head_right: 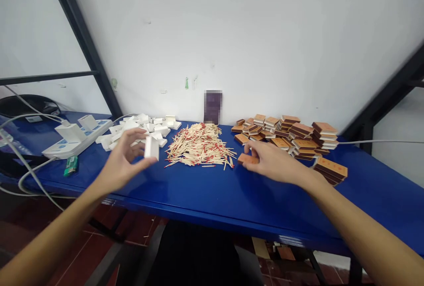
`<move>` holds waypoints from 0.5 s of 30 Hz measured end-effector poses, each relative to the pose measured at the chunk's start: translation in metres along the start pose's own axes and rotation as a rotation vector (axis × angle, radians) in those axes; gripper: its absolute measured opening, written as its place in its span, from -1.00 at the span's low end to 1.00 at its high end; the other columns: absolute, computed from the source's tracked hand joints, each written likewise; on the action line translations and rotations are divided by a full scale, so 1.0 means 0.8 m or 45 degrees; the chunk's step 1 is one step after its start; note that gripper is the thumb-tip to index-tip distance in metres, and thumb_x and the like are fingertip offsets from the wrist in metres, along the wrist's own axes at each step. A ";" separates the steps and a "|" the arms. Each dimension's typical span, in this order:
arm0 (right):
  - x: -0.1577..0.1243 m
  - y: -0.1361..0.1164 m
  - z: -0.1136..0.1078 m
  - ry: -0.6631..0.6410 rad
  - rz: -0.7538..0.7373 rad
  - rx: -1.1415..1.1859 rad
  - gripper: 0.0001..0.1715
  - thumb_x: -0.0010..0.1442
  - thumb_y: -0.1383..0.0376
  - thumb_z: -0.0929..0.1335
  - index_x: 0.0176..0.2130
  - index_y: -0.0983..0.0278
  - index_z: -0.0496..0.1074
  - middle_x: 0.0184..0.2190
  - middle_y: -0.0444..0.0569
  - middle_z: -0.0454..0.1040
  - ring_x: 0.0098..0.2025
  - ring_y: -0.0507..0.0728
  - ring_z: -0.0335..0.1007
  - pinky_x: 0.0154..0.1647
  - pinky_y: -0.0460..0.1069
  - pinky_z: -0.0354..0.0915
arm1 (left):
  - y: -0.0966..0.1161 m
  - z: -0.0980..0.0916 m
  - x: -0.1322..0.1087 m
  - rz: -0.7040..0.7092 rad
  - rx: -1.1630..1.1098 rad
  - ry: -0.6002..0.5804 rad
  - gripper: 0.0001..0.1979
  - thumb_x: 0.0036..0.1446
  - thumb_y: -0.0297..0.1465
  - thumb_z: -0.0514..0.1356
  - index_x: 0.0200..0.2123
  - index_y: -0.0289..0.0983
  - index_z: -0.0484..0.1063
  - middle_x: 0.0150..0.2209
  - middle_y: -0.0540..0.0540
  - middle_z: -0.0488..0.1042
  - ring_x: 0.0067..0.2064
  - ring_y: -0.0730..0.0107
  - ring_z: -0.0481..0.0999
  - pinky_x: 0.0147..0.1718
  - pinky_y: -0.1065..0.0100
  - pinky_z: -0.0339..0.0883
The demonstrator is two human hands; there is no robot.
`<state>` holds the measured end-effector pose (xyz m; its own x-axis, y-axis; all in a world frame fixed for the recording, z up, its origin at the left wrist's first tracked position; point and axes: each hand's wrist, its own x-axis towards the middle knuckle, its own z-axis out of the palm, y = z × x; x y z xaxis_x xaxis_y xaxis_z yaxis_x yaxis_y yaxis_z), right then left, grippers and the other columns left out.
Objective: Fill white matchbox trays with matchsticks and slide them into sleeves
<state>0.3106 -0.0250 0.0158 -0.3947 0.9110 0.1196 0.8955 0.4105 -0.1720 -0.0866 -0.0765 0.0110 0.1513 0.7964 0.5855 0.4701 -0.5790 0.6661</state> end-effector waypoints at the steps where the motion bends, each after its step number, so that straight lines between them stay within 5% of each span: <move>1: -0.008 -0.005 0.002 -0.082 -0.024 0.014 -0.72 0.19 0.07 0.32 -0.16 0.17 0.36 -0.33 -0.05 0.51 -0.35 0.18 0.43 -0.40 0.01 0.23 | 0.012 0.016 -0.014 -0.059 -0.079 -0.075 -0.30 0.07 -0.24 0.36 0.21 -0.08 0.10 0.08 -0.15 0.33 -0.15 0.29 0.52 -0.23 0.26 0.51; 3: -0.019 -0.010 0.006 -0.172 -0.043 -0.014 -0.76 0.16 0.13 0.33 -0.16 0.16 0.38 -0.32 -0.06 0.51 -0.33 0.18 0.45 -0.38 0.01 0.25 | 0.031 0.046 -0.037 -0.100 -0.135 -0.216 -0.36 0.10 -0.30 0.35 0.20 -0.05 0.16 0.13 -0.15 0.30 -0.13 0.31 0.54 -0.19 0.27 0.52; 6: -0.024 -0.012 0.008 -0.083 -0.101 -0.089 -0.67 0.17 0.12 0.34 -0.07 0.17 0.40 -0.13 0.03 0.51 -0.12 0.27 0.46 -0.22 0.07 0.32 | 0.043 0.077 -0.054 -0.054 0.042 -0.358 -0.53 0.12 -0.32 0.34 0.06 -0.10 0.28 0.03 -0.09 0.37 -0.02 0.23 0.49 -0.07 0.20 0.49; 9: -0.013 -0.019 0.007 0.023 -0.220 -0.096 -0.60 0.25 0.10 0.28 0.04 0.18 0.39 0.02 0.09 0.46 0.06 0.32 0.38 0.00 0.15 0.30 | 0.044 0.095 -0.053 -0.030 0.340 -0.380 -0.52 0.06 -0.30 0.40 -0.01 -0.16 0.28 -0.02 -0.08 0.40 -0.04 0.15 0.48 -0.07 0.10 0.44; 15: 0.023 -0.029 0.012 -0.044 -0.394 -0.130 -0.67 0.27 0.32 0.22 -0.08 0.20 0.51 -0.14 0.09 0.56 -0.05 0.27 0.44 0.02 0.17 0.29 | 0.041 0.108 -0.051 -0.054 0.520 -0.342 -0.51 -0.01 -0.18 0.43 -0.15 -0.21 0.26 -0.15 -0.04 0.36 -0.25 0.25 0.45 -0.30 0.24 0.36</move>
<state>0.2807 -0.0178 0.0126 -0.6565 0.7451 0.1173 0.7473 0.6637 -0.0337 -0.0022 -0.1130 -0.0309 0.3181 0.8660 0.3859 0.7752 -0.4719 0.4199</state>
